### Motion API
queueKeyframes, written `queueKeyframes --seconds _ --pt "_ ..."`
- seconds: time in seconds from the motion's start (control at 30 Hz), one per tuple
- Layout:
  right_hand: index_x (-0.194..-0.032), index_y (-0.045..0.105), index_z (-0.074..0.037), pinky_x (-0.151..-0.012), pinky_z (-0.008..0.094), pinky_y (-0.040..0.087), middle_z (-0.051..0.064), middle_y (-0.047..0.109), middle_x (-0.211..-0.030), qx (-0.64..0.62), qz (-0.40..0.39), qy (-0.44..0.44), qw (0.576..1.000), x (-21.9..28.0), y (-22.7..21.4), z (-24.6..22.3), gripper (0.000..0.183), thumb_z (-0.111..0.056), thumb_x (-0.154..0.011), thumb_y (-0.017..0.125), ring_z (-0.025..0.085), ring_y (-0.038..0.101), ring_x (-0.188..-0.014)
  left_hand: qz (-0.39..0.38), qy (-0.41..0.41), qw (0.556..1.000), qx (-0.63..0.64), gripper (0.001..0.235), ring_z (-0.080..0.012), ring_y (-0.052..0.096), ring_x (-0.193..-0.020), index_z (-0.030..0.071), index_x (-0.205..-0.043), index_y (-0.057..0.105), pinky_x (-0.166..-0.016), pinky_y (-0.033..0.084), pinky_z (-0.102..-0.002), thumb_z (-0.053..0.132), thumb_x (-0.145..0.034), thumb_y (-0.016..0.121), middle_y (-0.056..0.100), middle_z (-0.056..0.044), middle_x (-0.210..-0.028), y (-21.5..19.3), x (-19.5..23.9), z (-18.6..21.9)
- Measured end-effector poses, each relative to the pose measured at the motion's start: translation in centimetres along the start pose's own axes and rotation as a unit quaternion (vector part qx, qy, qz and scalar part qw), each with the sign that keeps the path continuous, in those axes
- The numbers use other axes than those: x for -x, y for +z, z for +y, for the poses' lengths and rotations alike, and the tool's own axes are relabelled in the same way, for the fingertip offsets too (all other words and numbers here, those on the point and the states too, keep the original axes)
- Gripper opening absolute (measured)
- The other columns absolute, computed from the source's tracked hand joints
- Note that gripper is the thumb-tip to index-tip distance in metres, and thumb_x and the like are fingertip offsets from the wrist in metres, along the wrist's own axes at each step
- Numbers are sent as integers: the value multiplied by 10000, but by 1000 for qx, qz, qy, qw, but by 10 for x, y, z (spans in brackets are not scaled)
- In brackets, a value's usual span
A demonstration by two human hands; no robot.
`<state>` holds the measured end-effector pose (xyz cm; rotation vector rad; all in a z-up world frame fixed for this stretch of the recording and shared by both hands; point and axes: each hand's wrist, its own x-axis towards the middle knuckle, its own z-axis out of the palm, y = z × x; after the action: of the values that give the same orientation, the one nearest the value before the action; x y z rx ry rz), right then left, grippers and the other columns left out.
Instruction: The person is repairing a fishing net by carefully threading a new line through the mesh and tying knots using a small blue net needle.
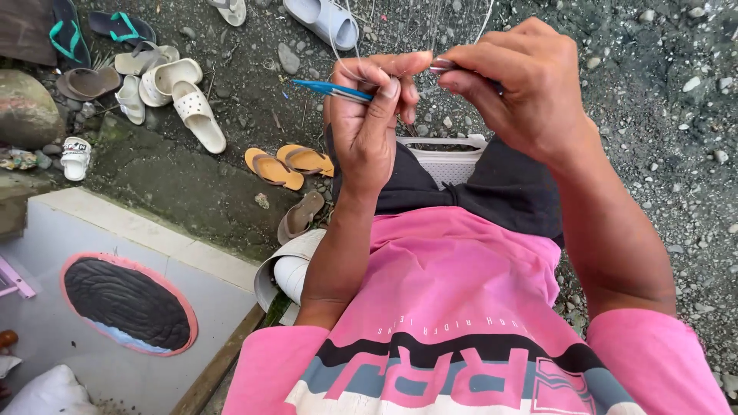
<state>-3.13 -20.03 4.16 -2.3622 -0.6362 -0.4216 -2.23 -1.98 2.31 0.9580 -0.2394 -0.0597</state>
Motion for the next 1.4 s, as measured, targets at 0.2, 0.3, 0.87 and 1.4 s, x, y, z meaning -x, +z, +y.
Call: queueKeyframes --seconds 0.2,0.3,0.87,1.4 --pt "-1073 689 21 -769 373 312 53 591 -750 -83 -18 2 996 -1 1 3 120 -98 -1065 676 212 487 -643 7 -6 1000 27 91 -168 537 -764 102 -984 418 -599 421 -250 87 -996 508 634 -179 -1084 2 5 -10" --pt "-1104 691 18 -754 369 328 53 608 -767 -75 -15 7 997 1 2 4 179 -148 -1084 627 225 543 -688 11 -11 1000 25 112 -171 545 -745 91 -973 420 -584 426 -254 97 -980 532 639 -170 -1068 5 5 -12" --pt "-993 690 119 -772 347 477 207 669 -913 -213 60 77 972 -1 -15 1 115 28 -1059 668 275 637 -862 15 21 997 -78 52 -144 560 -704 118 -988 419 -587 428 -241 89 -1000 460 524 -175 -1210 -1 1 -35" --pt "-1049 651 -15 -788 375 447 161 505 -991 -133 165 72 975 -8 24 -48 173 -114 -1007 516 304 533 -882 -40 -3 993 -113 444 -214 515 -1210 72 -1142 426 -1060 423 -342 460 -969 555 488 -115 -1270 -12 7 -52"
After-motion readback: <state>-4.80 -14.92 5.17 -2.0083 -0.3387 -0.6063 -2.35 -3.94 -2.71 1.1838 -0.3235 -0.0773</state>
